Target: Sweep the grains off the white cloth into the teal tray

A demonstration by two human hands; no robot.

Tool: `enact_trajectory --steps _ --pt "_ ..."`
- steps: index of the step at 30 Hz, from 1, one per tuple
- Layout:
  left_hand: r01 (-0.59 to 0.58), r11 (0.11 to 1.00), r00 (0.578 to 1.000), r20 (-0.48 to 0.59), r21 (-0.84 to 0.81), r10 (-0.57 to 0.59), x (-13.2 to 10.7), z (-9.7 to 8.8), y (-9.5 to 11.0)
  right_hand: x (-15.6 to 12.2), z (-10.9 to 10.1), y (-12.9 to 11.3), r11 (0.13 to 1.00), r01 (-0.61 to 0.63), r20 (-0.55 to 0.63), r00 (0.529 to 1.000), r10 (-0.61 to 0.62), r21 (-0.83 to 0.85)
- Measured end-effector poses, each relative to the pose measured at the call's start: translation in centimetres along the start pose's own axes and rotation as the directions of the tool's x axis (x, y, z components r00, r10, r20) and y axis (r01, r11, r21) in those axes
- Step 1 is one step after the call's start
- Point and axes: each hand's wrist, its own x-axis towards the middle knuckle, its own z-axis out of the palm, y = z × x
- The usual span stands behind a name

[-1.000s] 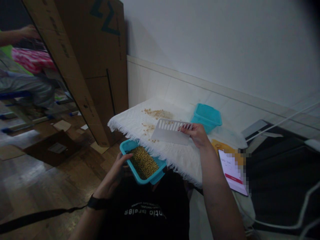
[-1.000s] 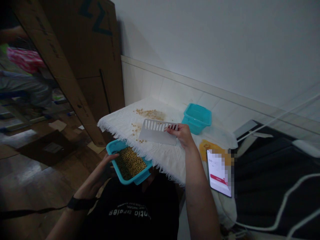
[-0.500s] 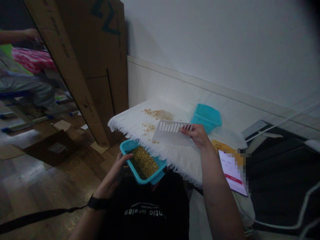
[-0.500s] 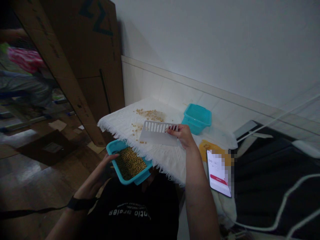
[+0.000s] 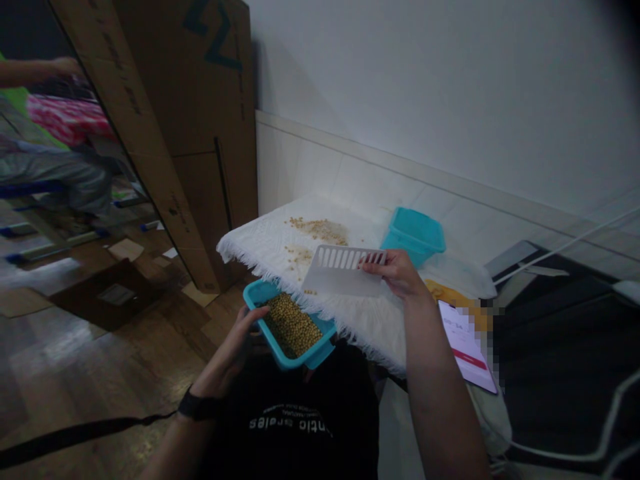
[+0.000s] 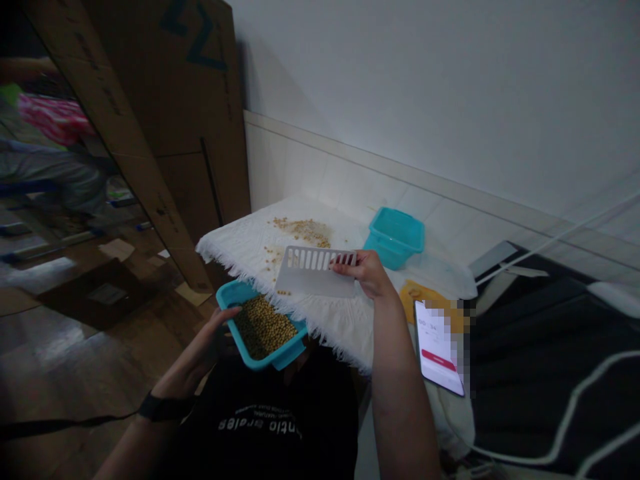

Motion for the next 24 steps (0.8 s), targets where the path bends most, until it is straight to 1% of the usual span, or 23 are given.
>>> enact_trajectory --steps 3,8,13,19,24 --pt "-0.007 0.999 0.999 -0.052 0.036 0.009 -0.2 0.1 0.2 0.0 0.2 0.0 1.0 0.02 0.003 1.0 -0.02 0.013" --pt "-0.014 0.999 0.999 -0.04 0.044 0.015 -0.4 0.4 0.3 0.1 0.6 0.0 1.0 0.02 -0.061 0.998 -0.02 0.002" --pt "-0.02 0.999 0.999 -0.041 0.045 0.022 -0.4 0.4 0.4 -0.1 0.3 -0.4 0.998 0.002 -0.095 0.995 0.003 0.057" --pt "-0.013 0.999 0.999 -0.043 0.05 0.015 -0.6 0.5 0.4 -0.3 -0.5 -0.4 0.997 -0.06 -0.048 0.997 0.063 0.05" --pt "-0.022 0.998 0.999 -0.03 0.05 0.024 -0.5 0.4 0.4 -0.6 -0.4 -0.6 0.995 -0.081 0.014 0.997 0.08 0.052"
